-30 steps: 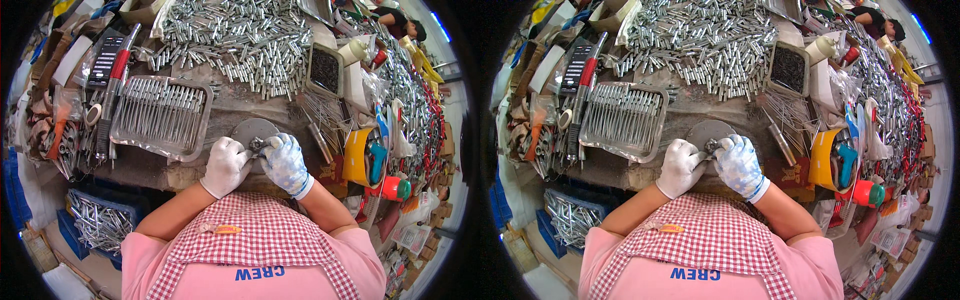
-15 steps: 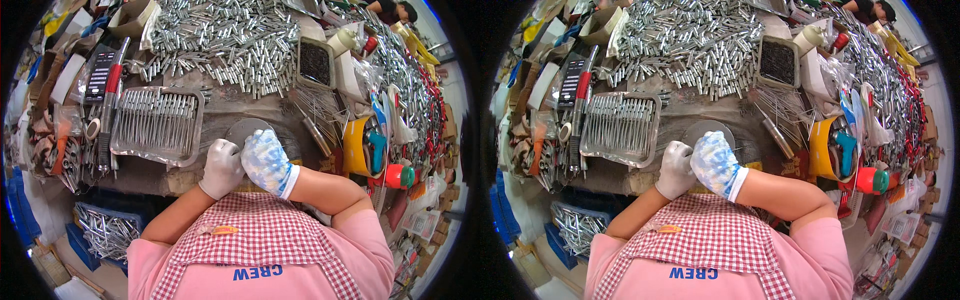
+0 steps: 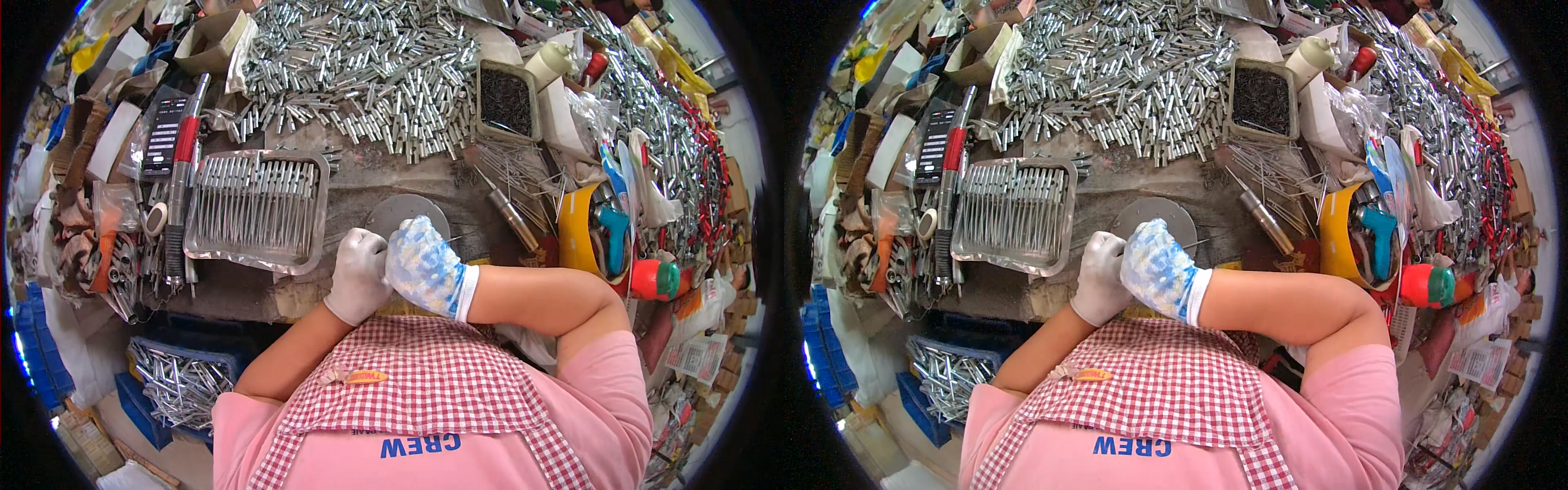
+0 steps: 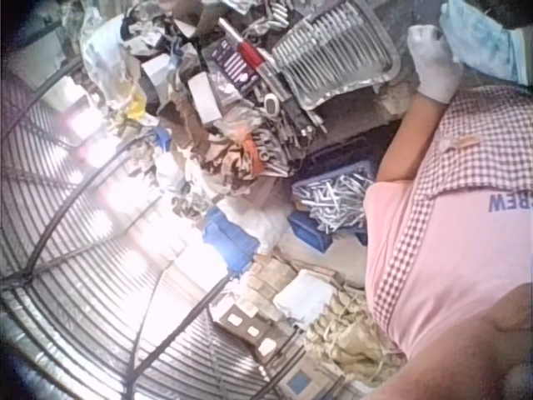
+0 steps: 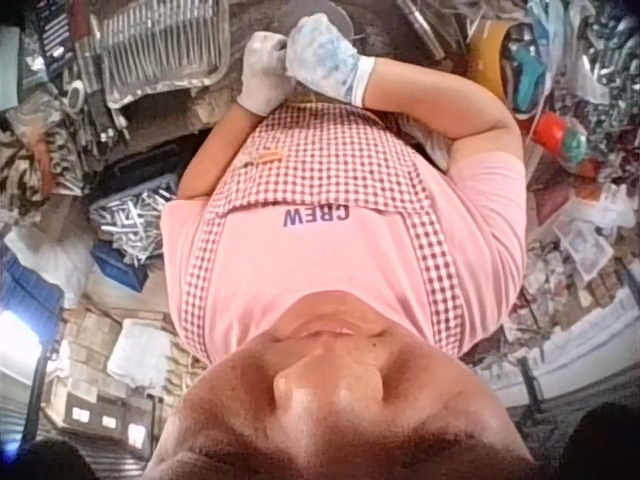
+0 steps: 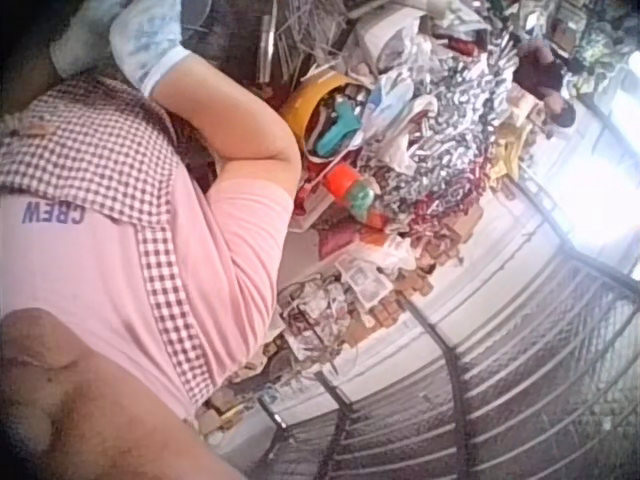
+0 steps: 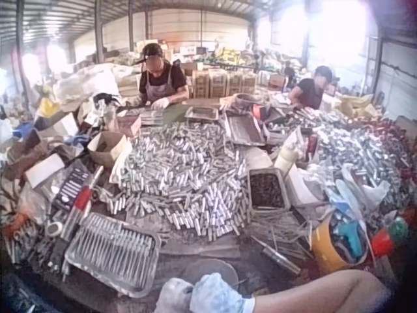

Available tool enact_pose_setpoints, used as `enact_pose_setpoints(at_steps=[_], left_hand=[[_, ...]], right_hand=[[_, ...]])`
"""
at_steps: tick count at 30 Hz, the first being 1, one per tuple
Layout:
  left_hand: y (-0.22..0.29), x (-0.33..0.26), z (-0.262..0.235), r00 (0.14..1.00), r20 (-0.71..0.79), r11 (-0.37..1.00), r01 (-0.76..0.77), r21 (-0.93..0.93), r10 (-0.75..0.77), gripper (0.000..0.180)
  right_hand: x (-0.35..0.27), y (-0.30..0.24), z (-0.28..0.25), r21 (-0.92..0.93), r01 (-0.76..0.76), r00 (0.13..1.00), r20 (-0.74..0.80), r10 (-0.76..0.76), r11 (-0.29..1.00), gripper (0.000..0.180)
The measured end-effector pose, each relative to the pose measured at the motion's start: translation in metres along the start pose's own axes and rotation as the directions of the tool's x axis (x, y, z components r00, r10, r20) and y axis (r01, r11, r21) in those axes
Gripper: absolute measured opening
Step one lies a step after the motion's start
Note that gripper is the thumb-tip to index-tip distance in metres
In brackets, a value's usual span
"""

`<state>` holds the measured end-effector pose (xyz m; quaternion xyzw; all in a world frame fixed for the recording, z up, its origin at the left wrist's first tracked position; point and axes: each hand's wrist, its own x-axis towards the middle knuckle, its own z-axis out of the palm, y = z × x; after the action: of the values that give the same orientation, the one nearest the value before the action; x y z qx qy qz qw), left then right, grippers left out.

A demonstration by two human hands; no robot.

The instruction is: Manually assemble small metal rod and gear components using a fixture on a workbench.

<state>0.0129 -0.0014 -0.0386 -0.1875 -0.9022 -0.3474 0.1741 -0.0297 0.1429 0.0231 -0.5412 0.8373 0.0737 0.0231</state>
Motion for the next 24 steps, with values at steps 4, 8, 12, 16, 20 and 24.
enact_pose_setpoints(at_steps=[4, 8, 12, 16, 20, 24], left_hand=[[0.001, 0.002, -0.003, 1.0, -0.023, 1.0, -0.01, -0.026, 0.009, 0.017], [0.002, 0.0, -0.002, 1.0, -0.016, 0.999, -0.012, -0.037, 0.012, 0.021], [0.005, 0.003, -0.005, 1.0, -0.012, 1.0, -0.025, -0.012, 0.025, 0.021], [0.004, 0.002, -0.006, 1.0, 0.009, 1.0, 0.008, -0.021, -0.008, 0.021], [0.003, 0.003, -0.003, 1.0, -0.001, 0.999, 0.023, -0.031, -0.023, 0.02], [0.005, 0.005, -0.005, 1.0, -0.004, 1.0, 0.017, -0.021, -0.017, 0.019]], right_hand=[[-0.011, 0.013, 0.013, 0.038, -0.065, 0.977, -0.201, 0.071, 0.997, 0.014], [-0.024, 0.019, 0.017, 0.141, -0.096, 0.947, -0.293, 0.134, 0.985, 0.017], [-0.026, 0.025, 0.03, 0.283, -0.073, 0.956, -0.255, 0.148, 0.956, 0.021], [-0.031, 0.029, 0.032, 0.41, -0.149, 0.94, -0.222, 0.257, 0.9, 0.027], [-0.045, 0.023, 0.009, 0.573, -0.201, 0.873, -0.263, 0.41, 0.795, 0.037], [-0.045, 0.011, 0.027, 0.398, -0.162, 0.904, -0.307, 0.297, 0.903, 0.041]])
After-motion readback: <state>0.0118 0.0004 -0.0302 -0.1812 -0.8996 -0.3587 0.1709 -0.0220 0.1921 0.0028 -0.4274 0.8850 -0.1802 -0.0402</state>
